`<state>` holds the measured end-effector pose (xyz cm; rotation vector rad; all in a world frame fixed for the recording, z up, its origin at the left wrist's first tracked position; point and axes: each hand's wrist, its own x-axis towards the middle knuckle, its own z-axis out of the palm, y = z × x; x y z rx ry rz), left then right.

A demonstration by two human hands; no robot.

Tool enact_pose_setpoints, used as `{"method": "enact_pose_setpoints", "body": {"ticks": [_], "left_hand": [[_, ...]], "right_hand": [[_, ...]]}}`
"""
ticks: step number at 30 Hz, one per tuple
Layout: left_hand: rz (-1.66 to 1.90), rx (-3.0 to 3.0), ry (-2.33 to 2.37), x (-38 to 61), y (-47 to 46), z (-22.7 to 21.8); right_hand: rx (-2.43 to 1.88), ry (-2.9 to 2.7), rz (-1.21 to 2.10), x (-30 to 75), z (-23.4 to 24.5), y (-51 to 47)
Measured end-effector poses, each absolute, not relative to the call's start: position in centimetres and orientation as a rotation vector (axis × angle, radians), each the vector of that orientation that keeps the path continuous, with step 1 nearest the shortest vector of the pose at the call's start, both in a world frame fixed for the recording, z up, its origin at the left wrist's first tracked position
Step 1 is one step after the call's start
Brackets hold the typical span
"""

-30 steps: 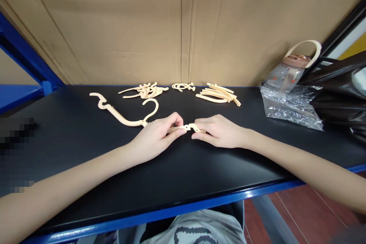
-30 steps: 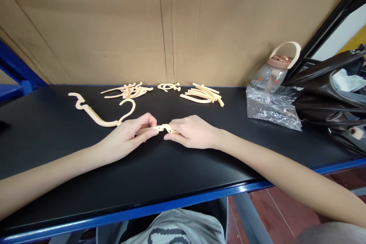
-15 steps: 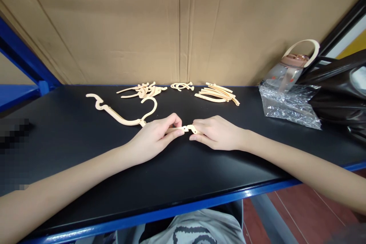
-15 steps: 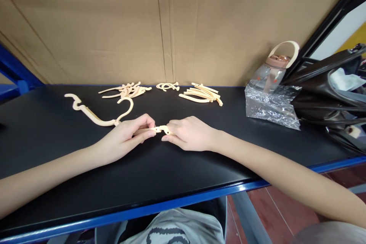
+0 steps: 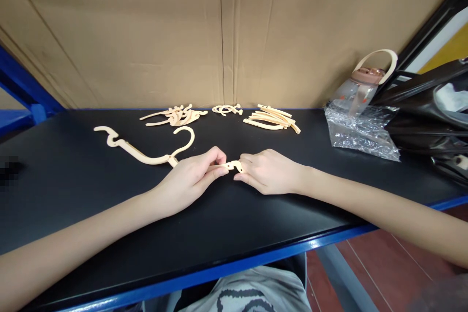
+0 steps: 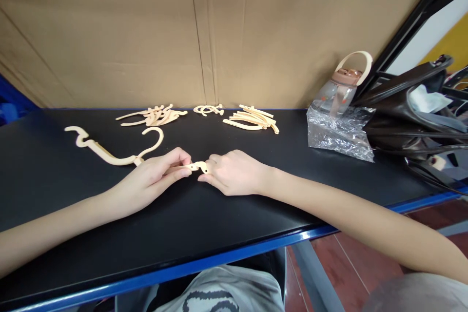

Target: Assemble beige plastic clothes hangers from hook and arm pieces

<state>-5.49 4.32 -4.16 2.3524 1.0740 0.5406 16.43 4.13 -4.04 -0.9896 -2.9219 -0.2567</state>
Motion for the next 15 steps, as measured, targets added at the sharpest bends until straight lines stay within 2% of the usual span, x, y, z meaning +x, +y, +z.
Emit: {"method": "enact_pose_setpoints", "body": {"ticks": [7, 15], "left_hand": [[0.484, 2.436, 1.095, -5.35, 4.22, -3.99], [0.472, 2.535, 1.116, -5.06, 4.04, -3.97]], "right_hand": [[-0.946, -2.947, -0.435, 16.20, -4.10, 3.90], [-0.996, -2.921, -0.311, 16.46, -3.80, 3.88]]}}
